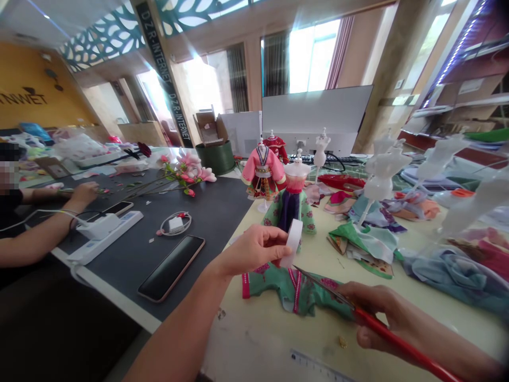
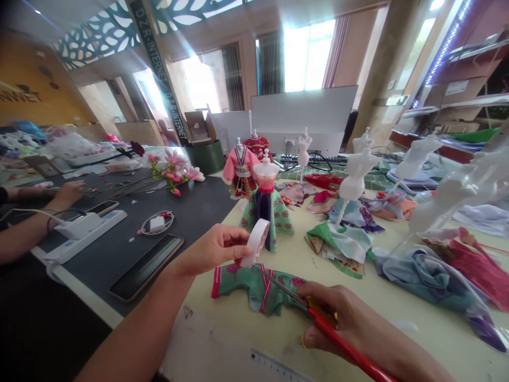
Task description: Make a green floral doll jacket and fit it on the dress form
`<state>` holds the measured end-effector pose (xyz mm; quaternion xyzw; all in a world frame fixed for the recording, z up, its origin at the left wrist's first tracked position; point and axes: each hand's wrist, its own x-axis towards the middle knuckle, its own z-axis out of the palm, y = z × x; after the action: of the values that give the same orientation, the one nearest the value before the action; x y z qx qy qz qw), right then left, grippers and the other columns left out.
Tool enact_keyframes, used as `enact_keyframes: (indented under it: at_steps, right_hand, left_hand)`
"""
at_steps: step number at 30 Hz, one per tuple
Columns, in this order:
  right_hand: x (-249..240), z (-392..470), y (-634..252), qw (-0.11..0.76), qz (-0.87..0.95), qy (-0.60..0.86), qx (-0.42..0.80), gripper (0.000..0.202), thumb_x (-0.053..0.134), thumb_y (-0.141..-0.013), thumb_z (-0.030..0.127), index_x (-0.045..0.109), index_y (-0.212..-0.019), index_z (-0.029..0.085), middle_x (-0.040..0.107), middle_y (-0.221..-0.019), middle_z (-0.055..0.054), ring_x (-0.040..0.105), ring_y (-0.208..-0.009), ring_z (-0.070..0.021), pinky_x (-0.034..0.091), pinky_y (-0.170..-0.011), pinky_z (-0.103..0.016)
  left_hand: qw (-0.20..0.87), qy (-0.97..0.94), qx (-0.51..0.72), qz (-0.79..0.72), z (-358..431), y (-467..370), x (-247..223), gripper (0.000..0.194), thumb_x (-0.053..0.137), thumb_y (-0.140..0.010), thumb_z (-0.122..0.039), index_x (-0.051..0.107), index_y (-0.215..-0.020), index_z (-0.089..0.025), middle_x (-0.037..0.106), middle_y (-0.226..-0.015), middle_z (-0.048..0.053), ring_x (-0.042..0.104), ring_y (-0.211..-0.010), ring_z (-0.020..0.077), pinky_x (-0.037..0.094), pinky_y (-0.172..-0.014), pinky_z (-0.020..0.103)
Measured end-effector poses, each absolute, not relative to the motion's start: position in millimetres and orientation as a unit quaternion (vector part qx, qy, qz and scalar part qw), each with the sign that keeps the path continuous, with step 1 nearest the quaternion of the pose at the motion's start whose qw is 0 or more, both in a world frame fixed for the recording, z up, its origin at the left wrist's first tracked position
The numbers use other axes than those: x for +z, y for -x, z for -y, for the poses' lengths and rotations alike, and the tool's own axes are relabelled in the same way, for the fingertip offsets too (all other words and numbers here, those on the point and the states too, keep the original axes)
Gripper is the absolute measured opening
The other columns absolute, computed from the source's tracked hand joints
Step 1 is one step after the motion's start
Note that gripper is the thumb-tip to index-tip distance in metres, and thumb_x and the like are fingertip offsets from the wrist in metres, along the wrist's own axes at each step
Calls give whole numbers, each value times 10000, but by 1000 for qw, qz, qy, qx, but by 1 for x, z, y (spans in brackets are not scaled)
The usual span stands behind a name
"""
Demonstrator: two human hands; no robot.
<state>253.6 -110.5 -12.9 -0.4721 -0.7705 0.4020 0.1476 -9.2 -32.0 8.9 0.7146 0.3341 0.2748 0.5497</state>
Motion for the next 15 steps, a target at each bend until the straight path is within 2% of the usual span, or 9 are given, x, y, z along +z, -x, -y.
enact_keyframes:
  at_steps: [8, 15]
  right_hand:
    - [-16, 111, -253, 156, 781, 473, 378, 394, 645, -737, 477, 633, -1048, 235, 605, -769, -5, 526, -671, -162, 429, -587, -223]
    - [-16, 111, -252, 165, 778, 478, 373, 348, 688, -706, 417, 662, -1010, 249, 613, -727, 2, 530, -629, -156, 438, -548, -211]
  left_hand:
    - [564, -714, 246, -334, 35, 7, 8, 233, 603, -790, -326, 643, -916, -134, 608, -737, 35, 529, -629, 105, 439, -595, 231]
    - [581, -711, 234, -319, 36, 8, 9, 192, 601, -785, -290, 647, -890, -136, 606, -758, 30, 532, -649, 105, 426, -589, 216]
